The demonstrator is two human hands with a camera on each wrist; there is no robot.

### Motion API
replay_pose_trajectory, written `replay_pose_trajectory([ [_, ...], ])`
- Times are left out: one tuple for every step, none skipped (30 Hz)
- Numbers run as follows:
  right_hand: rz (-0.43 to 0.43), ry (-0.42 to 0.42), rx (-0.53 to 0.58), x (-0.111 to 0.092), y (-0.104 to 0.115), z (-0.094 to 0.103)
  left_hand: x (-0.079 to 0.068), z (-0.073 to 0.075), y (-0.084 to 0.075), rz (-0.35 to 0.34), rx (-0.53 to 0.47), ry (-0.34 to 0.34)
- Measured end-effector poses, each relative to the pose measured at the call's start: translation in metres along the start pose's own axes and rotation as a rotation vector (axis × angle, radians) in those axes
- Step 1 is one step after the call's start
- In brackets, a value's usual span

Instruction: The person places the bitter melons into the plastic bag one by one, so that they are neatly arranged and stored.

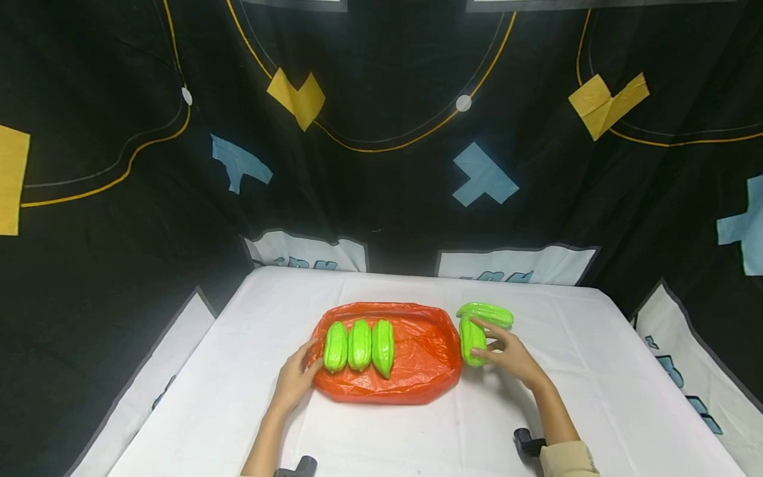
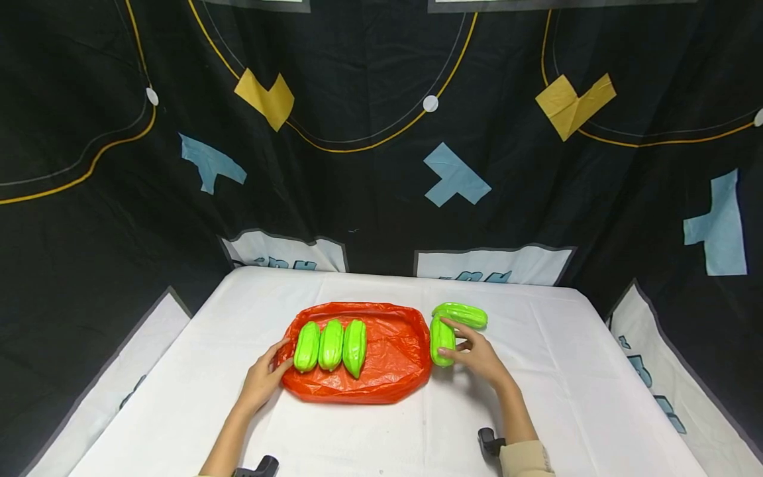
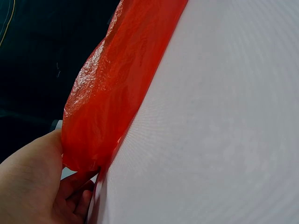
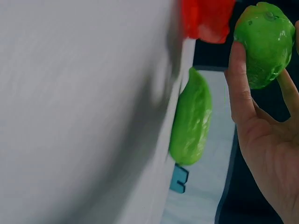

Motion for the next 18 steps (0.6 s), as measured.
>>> replay_pose_trajectory([
  [0.011, -0.003, -0.002, 0.001, 0.004, -0.001, 0.0, 0.0, 0.0, 0.003, 0.001, 0.001],
  [0.024, -0.01, -0.002, 0.001, 0.008, -0.001, 0.0, 0.0, 0.0, 0.005, 0.001, 0.002],
  [0.037, -0.021, 0.002, 0.002, 0.012, -0.002, 0.0, 0.0, 0.0, 0.006, 0.004, 0.003],
  [0.047, -0.026, 0.012, 0.001, 0.02, -0.003, 0.0, 0.0, 0.0, 0.008, 0.003, 0.005],
  [0.067, -0.031, 0.023, 0.001, 0.029, -0.004, -0.001, 0.0, 0.0, 0.01, 0.005, 0.007],
  [0.088, -0.037, 0.039, 0.0, 0.038, -0.005, -0.001, -0.001, 0.0, 0.011, 0.005, 0.008],
  [0.105, -0.045, 0.055, -0.001, 0.047, -0.007, -0.001, -0.001, 0.0, 0.012, 0.005, 0.009],
  [0.114, -0.056, 0.073, -0.003, 0.055, -0.008, -0.001, -0.001, 0.0, 0.012, 0.004, 0.009],
  [0.115, -0.066, 0.089, -0.004, 0.063, -0.01, -0.001, -0.002, 0.0, 0.011, 0.004, 0.01],
  [0.114, -0.073, 0.1, -0.005, 0.07, -0.012, -0.001, -0.002, 0.0, 0.011, 0.004, 0.011],
  [0.117, -0.081, 0.104, -0.004, 0.073, -0.014, -0.001, -0.002, 0.0, 0.01, 0.004, 0.012],
  [0.115, -0.089, 0.106, -0.003, 0.076, -0.016, -0.001, -0.002, 0.0, 0.009, 0.003, 0.011],
  [0.114, -0.09, 0.111, -0.001, 0.077, -0.018, -0.001, -0.001, 0.0, 0.009, 0.004, 0.011],
  [0.117, -0.087, 0.111, 0.001, 0.079, -0.021, -0.001, -0.001, 0.0, 0.009, 0.003, 0.01],
  [0.118, -0.081, 0.117, 0.005, 0.077, -0.025, -0.001, -0.001, 0.0, 0.008, 0.004, 0.009],
  [0.121, -0.076, 0.123, 0.008, 0.074, -0.028, -0.001, -0.001, 0.0, 0.009, 0.004, 0.009],
  [0.126, -0.071, 0.13, 0.012, 0.072, -0.032, 0.0, -0.001, 0.0, 0.009, 0.004, 0.008],
  [0.127, -0.069, 0.136, 0.015, 0.068, -0.035, 0.0, -0.001, -0.001, 0.008, 0.003, 0.009],
])
Point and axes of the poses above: each hand's wrist, its own x-axis towards the middle knuckle, its own z-axis out of the back of the hand, y = z × x, the point moved 7 cm from there along x, towards the middle knuckle, and after that the axes turned 3 degrees about z, right-handed, at the moved point
